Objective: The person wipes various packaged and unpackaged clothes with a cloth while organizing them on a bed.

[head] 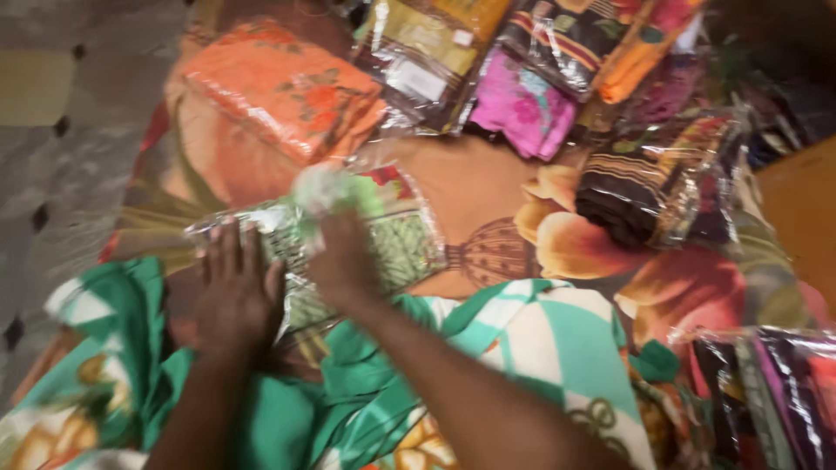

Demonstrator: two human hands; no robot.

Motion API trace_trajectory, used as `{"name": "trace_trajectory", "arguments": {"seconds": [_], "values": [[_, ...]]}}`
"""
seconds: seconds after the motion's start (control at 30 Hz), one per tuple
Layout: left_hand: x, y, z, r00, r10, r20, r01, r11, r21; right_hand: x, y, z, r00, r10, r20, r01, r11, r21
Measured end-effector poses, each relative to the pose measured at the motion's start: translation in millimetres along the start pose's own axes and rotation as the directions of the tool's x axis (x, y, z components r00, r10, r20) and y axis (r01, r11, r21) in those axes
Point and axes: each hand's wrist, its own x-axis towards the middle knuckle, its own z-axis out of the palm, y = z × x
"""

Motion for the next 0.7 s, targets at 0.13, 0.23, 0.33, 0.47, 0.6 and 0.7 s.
{"name": "trace_trajectory", "arguments": {"seconds": [0.13,0.23,0.33,0.47,0.6,0.7], "values": [[-7,-8,5,0.997,0.073,-0.024,-0.074,0.996,-0.042,-22,-48,-3,0.936,-0.298,0.186,0.292,0.954,0.060],[-4,4,-6,1.000,-0.019,0.015,0.020,0.997,-0.069,-6,-7,-24,0.897,-0.356,0.263,0.355,0.933,0.054],[0,19,-16,0.997,-0.068,0.028,0.070,0.995,-0.067,11,47,-60,0.971,-0.107,0.215,0.097,0.994,0.057],[4,21,-20,0.996,-0.075,0.042,0.078,0.994,-0.074,9,61,-76,0.999,-0.047,0.010,0.048,0.943,-0.328],[-1,13,-12,0.998,-0.039,0.041,0.040,0.999,-0.035,-23,-4,-30,0.997,0.016,0.076,-0.006,0.991,-0.133],[-1,2,-6,1.000,0.027,0.006,-0.027,0.999,-0.018,-60,-52,-25,0.940,-0.267,0.215,0.257,0.964,0.071]]}}
